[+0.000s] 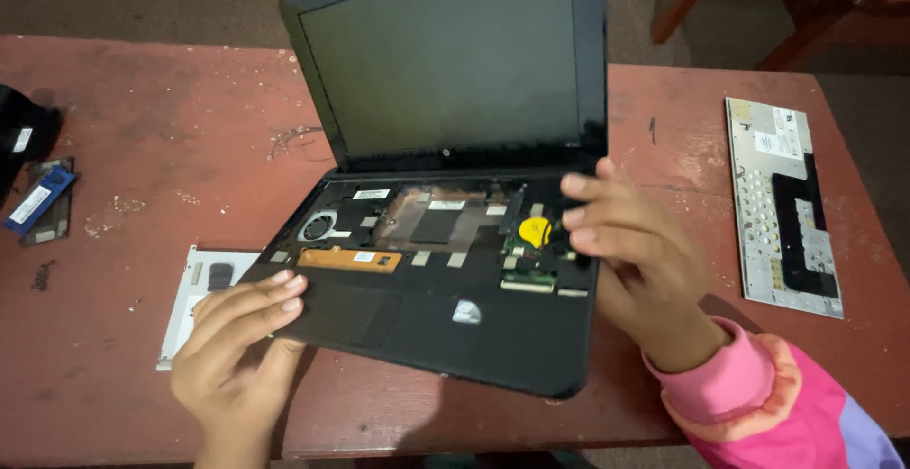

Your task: Reassembling internal laptop components, including connecting a ribbon cable and using a screwdriver to secure parts.

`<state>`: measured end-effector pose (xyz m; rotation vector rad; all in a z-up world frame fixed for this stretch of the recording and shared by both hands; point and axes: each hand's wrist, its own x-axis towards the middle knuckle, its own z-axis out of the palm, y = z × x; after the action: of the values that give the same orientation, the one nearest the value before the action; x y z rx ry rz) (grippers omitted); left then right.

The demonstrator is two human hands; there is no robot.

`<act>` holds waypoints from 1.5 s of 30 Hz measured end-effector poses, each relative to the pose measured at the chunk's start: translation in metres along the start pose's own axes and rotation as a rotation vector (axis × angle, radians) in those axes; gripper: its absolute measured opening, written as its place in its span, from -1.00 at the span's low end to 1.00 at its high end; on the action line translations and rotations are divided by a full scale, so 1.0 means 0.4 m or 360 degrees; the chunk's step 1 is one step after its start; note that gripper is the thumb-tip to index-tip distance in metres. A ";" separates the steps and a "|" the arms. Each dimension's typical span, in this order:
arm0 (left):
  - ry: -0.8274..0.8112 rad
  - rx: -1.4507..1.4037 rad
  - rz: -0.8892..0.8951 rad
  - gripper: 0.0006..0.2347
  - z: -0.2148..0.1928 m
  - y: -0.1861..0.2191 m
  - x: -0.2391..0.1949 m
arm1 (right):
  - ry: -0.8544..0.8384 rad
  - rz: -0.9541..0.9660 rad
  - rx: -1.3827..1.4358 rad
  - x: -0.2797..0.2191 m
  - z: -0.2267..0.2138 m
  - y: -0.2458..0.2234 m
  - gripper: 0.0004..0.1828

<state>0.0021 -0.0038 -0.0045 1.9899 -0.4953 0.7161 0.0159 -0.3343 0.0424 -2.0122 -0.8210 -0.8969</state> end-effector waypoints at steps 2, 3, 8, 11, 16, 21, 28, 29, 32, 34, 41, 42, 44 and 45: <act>-0.0016 -0.0018 -0.0041 -0.94 0.006 0.011 0.007 | -0.0078 0.0032 -0.0018 0.001 -0.008 0.016 -0.81; -0.0014 -0.0010 -0.0042 -0.94 0.015 0.008 0.004 | -0.0077 0.0030 -0.0010 0.000 -0.021 0.028 -0.81; -0.0260 0.0343 0.0226 -0.88 0.045 0.008 0.000 | -0.0336 0.0100 -0.0218 -0.014 -0.041 0.116 -0.81; -0.0301 0.0497 0.0403 -0.88 0.056 0.037 0.004 | -0.0684 0.0271 -0.0384 -0.085 -0.046 0.189 -0.80; -0.0333 0.0465 0.0408 -0.92 0.048 0.073 0.021 | -0.0832 0.0440 -0.0230 -0.093 -0.050 0.217 -0.75; -0.0562 0.0537 0.0530 -0.96 0.050 0.064 0.006 | -0.1073 0.0591 -0.0235 -0.066 -0.057 0.201 -0.82; -0.0902 0.0421 0.0381 -0.74 0.044 0.047 0.028 | -0.1174 0.0647 -0.0251 -0.061 0.014 0.162 -0.55; -0.0977 0.0382 0.0358 -0.64 0.043 0.050 0.042 | -0.1164 0.0480 -0.0315 -0.065 0.030 0.164 -0.43; -0.0906 0.0498 0.0349 -0.53 0.064 0.040 0.076 | -0.1177 0.0452 -0.0392 -0.044 0.055 0.134 -0.33; -0.0930 0.0749 0.0254 -0.31 0.085 0.023 0.090 | -0.1230 0.0481 -0.0420 -0.049 0.059 0.129 -0.25; -0.0945 0.0878 -0.0095 -0.01 0.109 -0.021 0.096 | -0.1505 0.0621 -0.0640 -0.072 0.056 0.154 0.10; -0.0948 0.0883 -0.0111 -0.01 0.111 -0.022 0.097 | -0.1516 0.0617 -0.0627 -0.075 0.060 0.154 0.10; -0.1018 0.0903 -0.0162 0.04 0.115 -0.024 0.098 | -0.1407 0.0539 -0.0694 -0.081 0.066 0.155 0.17; -0.1019 0.0908 -0.0182 0.04 0.117 -0.027 0.099 | -0.1420 0.0532 -0.0680 -0.087 0.067 0.159 0.17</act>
<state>0.0515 -0.0414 -0.0038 2.7723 -0.5804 0.1241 0.0549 -0.3518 -0.0219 -2.8663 -0.7289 0.0809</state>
